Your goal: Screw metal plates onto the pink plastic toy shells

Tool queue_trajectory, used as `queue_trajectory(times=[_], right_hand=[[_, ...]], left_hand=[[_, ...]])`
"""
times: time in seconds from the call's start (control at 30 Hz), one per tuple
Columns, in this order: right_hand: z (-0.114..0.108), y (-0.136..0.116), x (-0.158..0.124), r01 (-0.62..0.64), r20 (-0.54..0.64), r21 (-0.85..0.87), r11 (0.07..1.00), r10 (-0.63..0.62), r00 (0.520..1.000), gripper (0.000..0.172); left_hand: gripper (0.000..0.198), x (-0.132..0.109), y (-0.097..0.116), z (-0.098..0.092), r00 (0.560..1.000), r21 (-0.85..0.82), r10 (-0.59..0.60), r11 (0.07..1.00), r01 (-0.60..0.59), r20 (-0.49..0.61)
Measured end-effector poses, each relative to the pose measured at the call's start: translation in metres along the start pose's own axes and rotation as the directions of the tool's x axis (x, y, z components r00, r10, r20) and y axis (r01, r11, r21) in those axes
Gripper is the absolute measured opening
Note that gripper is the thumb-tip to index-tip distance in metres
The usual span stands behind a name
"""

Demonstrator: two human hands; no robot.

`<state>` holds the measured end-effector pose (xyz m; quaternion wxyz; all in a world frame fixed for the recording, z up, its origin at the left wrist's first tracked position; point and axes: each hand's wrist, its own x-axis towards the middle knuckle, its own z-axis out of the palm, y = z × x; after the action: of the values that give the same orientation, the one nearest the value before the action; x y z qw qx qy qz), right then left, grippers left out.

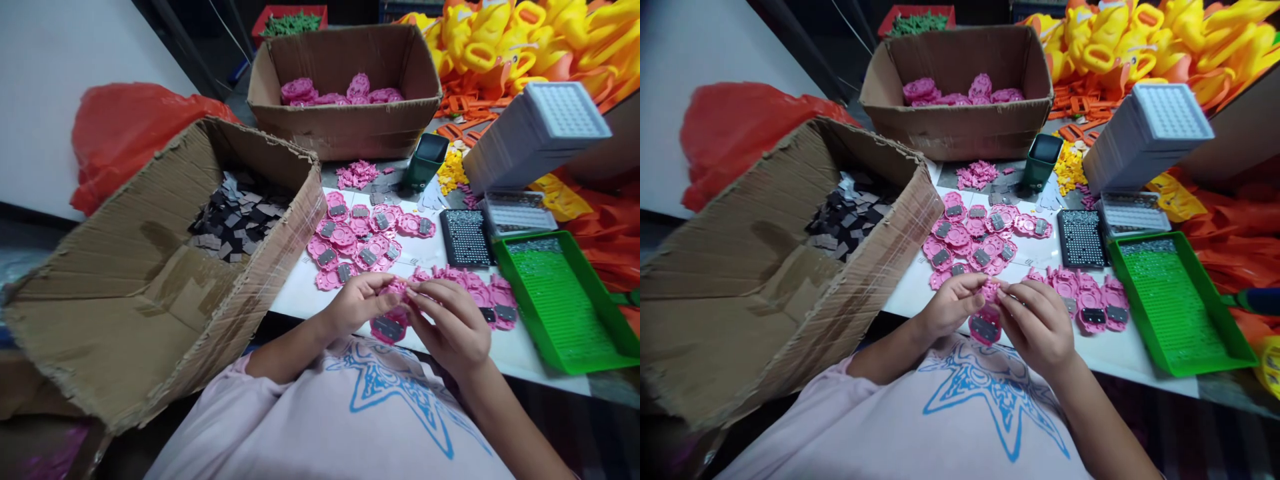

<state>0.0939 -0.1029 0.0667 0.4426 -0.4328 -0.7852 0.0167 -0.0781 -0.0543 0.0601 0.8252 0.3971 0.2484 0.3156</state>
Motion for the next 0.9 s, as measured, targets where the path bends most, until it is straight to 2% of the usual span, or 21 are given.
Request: queue_trajectory(times=[0.13,0.23,0.47,0.63,0.9], right_hand=[[0.0002,0.0004,-0.0023,-0.045,-0.028,0.083,0.996,0.048,0.998,0.042],[0.0016,0.0013,-0.004,-0.064,-0.046,0.104,0.993,0.069,0.997,0.041],[0.0018,0.006,-0.0064,-0.026,-0.013,0.113,0.993,0.027,1.0,0.042],[0.0016,0.0042,-0.0042,0.006,-0.005,0.112,0.994,-0.006,1.0,0.042],[0.0031,0.0018,-0.007,0.005,-0.035,0.047,0.999,-0.004,0.999,0.043]], left_hand=[[0.049,0.0,0.0016,0.0003,0.998,-0.064,-0.046,0.997,0.049,0.05],[0.047,-0.0016,0.0009,-0.0004,0.997,-0.053,-0.047,0.997,0.051,0.068],[0.037,-0.0046,-0.0053,-0.0009,0.999,0.028,-0.04,0.999,0.039,0.012],[0.038,-0.0037,-0.0058,-0.0003,1.0,0.078,-0.019,0.997,0.02,-0.021],[0.034,-0.0035,-0.0037,-0.0011,1.0,0.126,-0.01,0.992,0.009,0.008]])
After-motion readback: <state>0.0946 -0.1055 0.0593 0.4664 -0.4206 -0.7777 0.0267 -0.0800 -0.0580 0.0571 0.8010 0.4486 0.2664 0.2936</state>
